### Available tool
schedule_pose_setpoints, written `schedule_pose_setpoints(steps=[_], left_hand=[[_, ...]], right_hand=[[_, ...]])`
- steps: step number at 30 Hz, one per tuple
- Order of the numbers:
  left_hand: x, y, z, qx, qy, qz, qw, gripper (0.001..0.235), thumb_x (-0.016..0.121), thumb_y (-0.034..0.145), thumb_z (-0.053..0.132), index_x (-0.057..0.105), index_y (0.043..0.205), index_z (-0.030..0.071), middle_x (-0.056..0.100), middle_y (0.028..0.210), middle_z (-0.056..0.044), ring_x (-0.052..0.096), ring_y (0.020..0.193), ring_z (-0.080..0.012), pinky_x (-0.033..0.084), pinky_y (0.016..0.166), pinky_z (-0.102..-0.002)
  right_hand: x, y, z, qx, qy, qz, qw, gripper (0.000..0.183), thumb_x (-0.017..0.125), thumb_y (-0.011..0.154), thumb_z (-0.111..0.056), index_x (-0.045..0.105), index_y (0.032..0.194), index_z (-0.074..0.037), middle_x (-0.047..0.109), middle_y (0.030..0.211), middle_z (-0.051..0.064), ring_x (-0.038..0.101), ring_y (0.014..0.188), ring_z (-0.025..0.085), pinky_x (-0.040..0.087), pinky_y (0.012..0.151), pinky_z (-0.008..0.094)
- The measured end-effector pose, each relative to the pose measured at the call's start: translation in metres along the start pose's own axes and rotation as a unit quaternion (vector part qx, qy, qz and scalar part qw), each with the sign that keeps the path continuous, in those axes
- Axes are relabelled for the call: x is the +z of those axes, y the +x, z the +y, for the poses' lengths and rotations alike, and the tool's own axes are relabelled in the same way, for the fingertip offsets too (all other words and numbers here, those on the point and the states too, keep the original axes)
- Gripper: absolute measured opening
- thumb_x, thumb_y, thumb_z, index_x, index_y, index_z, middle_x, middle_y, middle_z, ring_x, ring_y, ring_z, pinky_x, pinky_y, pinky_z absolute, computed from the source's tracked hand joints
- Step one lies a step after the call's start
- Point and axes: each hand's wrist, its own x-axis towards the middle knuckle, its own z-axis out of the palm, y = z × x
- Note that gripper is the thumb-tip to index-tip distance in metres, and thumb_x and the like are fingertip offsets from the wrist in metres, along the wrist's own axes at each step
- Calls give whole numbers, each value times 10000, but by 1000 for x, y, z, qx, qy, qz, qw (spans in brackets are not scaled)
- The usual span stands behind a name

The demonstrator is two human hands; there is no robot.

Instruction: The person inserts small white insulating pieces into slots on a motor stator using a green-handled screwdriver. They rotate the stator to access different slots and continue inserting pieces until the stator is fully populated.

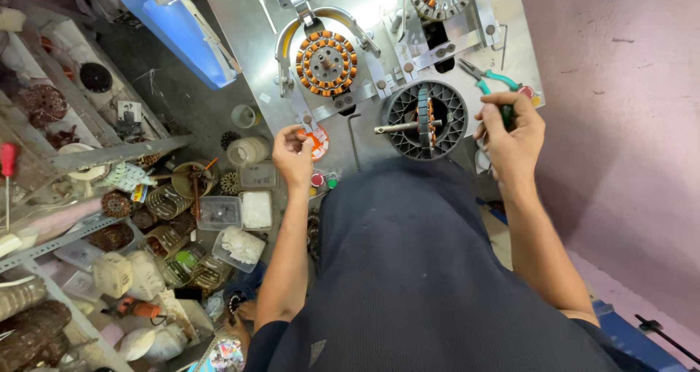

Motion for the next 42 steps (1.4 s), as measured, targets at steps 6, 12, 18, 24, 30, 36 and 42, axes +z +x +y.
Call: schedule_pose_setpoints(steps=[6,12,18,24,30,36,42], left_hand=[[23,-22,50,126,42,-35,991,275,751,807,-85,667,1033,46,667,883,-56,697,801,-181,555,781,-312],[14,1,14,152,179,67,970,215,727,764,-84,704,938,39,686,863,-79,717,745,-215,569,684,-323],[-7,5,-43,88,102,134,982,201,765,781,-60,699,950,27,730,883,-69,765,787,-170,609,715,-281],[-5,-7,-11,-31,-214,144,966,289,784,800,-125,644,1018,3,671,928,-76,702,848,-219,604,753,-330],[17,-70,82,-82,-506,-51,857,281,719,847,-160,615,1041,15,665,971,-80,725,915,-241,627,885,-365],[28,-88,149,-5,-363,-175,915,216,740,952,-21,633,1133,31,718,1026,-85,691,917,-194,573,817,-321],[41,-81,174,309,-9,-181,934,153,779,891,24,730,1032,59,710,1050,-84,710,995,-245,575,871,-332]], right_hand=[[46,-48,-31,-103,-108,-161,976,113,723,954,-27,703,1064,-11,716,823,51,682,689,102,546,618,243],[77,-64,-44,-116,-153,-247,950,117,735,924,-76,714,1024,-19,719,794,44,703,645,94,534,561,248],[81,-72,-35,-67,-158,-289,942,120,721,944,-94,715,1033,-14,718,764,30,696,633,94,534,582,246],[97,-75,-30,-29,-184,-311,932,140,734,932,-90,713,1041,-5,728,783,59,708,649,103,545,591,250],[125,-88,-31,-103,-49,-245,963,286,776,890,-32,642,1140,3,725,1053,64,702,898,93,557,724,210],[106,-92,-41,-235,-83,-134,959,135,769,963,24,671,1053,2,713,995,89,712,884,150,553,789,268],[66,-81,-54,-329,-233,-85,911,185,805,882,29,679,1012,-4,693,946,134,704,823,260,540,729,330]])
